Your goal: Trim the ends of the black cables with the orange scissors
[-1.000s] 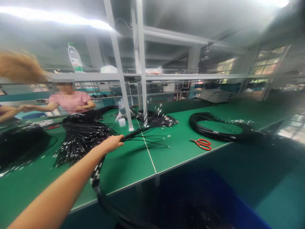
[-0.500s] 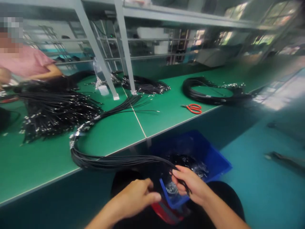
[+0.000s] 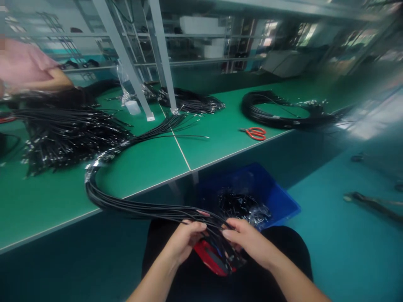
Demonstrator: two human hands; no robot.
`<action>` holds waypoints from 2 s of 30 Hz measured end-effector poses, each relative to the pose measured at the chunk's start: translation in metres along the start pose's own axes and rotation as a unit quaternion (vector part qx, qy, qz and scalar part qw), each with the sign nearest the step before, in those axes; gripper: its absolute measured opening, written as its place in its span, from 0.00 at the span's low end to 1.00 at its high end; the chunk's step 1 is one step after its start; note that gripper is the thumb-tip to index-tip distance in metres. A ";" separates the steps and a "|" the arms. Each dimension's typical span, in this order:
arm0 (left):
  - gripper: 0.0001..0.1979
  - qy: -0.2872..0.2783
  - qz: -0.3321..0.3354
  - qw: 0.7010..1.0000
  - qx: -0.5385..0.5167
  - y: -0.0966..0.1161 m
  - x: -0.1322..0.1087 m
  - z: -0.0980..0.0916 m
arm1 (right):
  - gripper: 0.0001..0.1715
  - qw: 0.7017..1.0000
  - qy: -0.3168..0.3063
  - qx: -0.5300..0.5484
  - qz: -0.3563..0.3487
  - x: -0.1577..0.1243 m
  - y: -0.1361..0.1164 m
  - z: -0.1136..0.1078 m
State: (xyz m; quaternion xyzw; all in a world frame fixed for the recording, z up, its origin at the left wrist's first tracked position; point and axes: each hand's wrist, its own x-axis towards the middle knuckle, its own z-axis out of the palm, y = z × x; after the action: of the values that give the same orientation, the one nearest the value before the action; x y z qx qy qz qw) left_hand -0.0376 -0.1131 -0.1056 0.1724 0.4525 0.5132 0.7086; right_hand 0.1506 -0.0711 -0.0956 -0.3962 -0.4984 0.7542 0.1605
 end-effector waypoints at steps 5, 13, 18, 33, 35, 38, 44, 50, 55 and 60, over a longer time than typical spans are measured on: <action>0.05 0.038 0.019 0.998 -0.047 -0.018 0.002 0.006 | 0.07 1.000 0.021 -0.012 0.008 -0.001 0.007 0.014; 0.17 -0.025 -0.032 0.998 -0.042 -0.006 -0.006 -0.005 | 0.06 0.992 0.071 -0.100 -0.034 -0.002 0.015 0.010; 0.08 -0.017 -0.005 0.998 -0.053 -0.016 0.004 0.008 | 0.02 0.980 0.129 -0.138 -0.068 0.003 0.015 0.010; 0.11 -0.011 -0.016 1.000 0.004 -0.019 0.001 0.015 | 0.04 0.997 -0.038 -0.059 0.021 -0.001 0.013 0.011; 0.08 0.022 0.007 1.000 -0.003 -0.026 0.006 0.019 | 0.08 0.998 -0.044 -0.040 0.027 0.000 0.016 0.012; 0.08 0.029 0.007 0.999 0.013 -0.025 0.014 0.021 | 0.10 0.999 -0.029 -0.007 0.036 -0.001 0.016 0.000; 0.05 0.048 0.010 0.998 0.028 -0.017 0.026 0.019 | 0.24 0.998 0.036 0.035 0.047 -0.011 0.015 -0.031; 0.10 0.049 -0.002 0.998 0.028 -0.016 0.029 0.021 | 0.20 0.999 0.031 0.009 0.030 -0.010 0.018 -0.022; 0.10 0.041 0.003 0.999 0.009 -0.019 0.029 0.024 | 0.18 0.999 0.002 -0.049 0.022 -0.004 0.022 -0.008; 0.05 0.036 0.010 0.999 0.000 -0.019 0.031 0.023 | 0.14 0.992 0.056 -0.115 -0.009 -0.002 0.029 -0.015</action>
State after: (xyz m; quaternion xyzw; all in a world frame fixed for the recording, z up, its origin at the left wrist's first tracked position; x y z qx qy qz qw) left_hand -0.0054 -0.0884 -0.1215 0.1583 0.4762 0.5265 0.6863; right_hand 0.1675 -0.0765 -0.1229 -0.4491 -0.5754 0.6672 0.1485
